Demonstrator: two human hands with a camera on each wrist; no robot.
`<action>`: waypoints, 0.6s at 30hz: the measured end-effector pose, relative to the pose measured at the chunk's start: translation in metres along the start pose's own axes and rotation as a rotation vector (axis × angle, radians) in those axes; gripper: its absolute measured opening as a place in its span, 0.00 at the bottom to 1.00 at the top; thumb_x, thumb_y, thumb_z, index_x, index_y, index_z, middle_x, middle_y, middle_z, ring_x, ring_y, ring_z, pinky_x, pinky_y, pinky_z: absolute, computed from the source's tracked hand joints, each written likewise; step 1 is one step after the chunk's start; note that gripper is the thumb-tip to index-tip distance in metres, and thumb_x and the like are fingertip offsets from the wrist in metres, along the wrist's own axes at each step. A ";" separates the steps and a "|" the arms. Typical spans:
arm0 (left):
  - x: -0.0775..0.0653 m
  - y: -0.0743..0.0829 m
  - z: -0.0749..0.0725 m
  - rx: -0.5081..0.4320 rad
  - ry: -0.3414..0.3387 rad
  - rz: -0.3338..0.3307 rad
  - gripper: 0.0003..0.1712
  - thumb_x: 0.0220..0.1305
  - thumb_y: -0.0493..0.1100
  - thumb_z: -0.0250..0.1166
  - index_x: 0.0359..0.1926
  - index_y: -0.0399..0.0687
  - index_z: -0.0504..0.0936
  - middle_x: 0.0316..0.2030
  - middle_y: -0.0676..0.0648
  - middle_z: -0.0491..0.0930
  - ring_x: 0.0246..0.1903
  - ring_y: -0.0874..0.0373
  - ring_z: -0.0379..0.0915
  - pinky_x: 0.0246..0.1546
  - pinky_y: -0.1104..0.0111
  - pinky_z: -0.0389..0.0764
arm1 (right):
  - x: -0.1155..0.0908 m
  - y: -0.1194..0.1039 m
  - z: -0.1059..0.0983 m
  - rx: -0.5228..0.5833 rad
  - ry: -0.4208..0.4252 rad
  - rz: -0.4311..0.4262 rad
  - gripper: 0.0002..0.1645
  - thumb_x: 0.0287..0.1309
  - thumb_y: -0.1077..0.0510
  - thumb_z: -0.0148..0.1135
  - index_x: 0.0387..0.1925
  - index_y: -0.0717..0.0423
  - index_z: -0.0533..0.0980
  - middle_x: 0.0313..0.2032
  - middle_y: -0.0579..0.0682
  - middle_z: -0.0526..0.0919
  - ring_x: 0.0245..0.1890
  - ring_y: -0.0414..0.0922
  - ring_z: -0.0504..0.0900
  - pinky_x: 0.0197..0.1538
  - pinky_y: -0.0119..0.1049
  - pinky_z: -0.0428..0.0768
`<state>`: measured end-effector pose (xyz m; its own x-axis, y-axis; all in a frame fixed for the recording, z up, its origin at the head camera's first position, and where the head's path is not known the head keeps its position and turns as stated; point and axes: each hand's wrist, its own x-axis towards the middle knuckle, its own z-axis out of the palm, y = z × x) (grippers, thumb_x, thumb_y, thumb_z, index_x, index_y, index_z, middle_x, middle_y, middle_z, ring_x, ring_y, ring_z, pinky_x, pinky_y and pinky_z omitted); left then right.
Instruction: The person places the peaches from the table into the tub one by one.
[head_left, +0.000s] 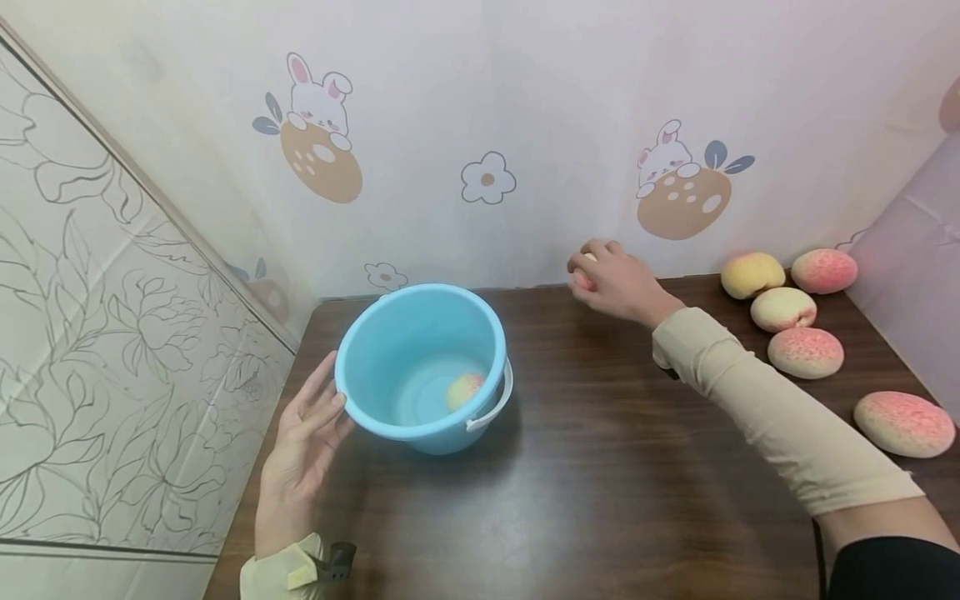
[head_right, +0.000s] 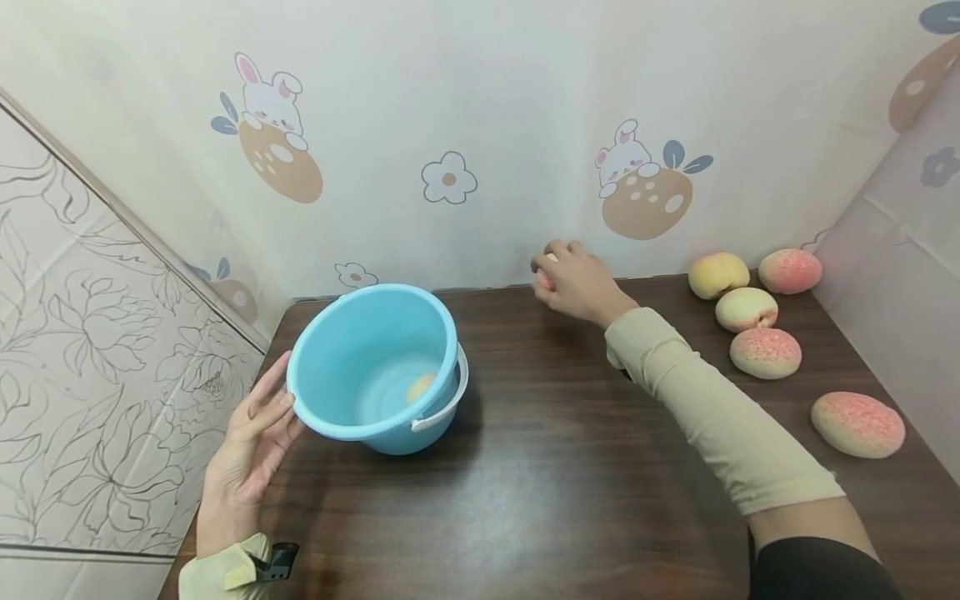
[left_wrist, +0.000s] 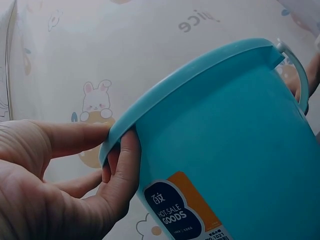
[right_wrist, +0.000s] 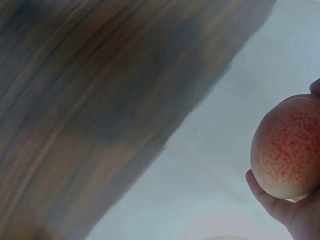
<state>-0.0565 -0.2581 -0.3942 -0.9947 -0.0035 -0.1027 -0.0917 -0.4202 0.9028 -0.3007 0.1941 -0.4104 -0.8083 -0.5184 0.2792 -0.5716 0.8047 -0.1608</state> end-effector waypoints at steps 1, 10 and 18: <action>0.000 0.000 0.000 0.000 -0.002 0.000 0.42 0.74 0.26 0.52 0.83 0.48 0.51 0.78 0.44 0.58 0.73 0.52 0.70 0.67 0.60 0.79 | 0.001 -0.004 -0.001 0.001 0.010 -0.014 0.18 0.69 0.47 0.58 0.55 0.48 0.79 0.57 0.56 0.76 0.54 0.63 0.75 0.44 0.60 0.84; 0.000 -0.001 -0.001 -0.002 -0.014 0.009 0.41 0.75 0.26 0.52 0.83 0.48 0.52 0.78 0.44 0.60 0.73 0.52 0.71 0.68 0.59 0.77 | 0.009 -0.043 -0.017 0.026 0.060 -0.135 0.18 0.69 0.48 0.62 0.56 0.50 0.79 0.58 0.57 0.77 0.55 0.61 0.76 0.48 0.56 0.84; 0.000 0.000 -0.001 0.022 -0.012 0.008 0.42 0.75 0.27 0.53 0.83 0.48 0.50 0.78 0.46 0.61 0.73 0.52 0.71 0.68 0.59 0.78 | 0.017 -0.068 -0.029 0.023 0.136 -0.241 0.18 0.70 0.49 0.59 0.56 0.48 0.79 0.56 0.55 0.78 0.54 0.59 0.76 0.53 0.55 0.84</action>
<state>-0.0566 -0.2591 -0.3947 -0.9959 0.0046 -0.0905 -0.0848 -0.3998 0.9127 -0.2710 0.1392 -0.3673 -0.6230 -0.6496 0.4358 -0.7495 0.6552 -0.0948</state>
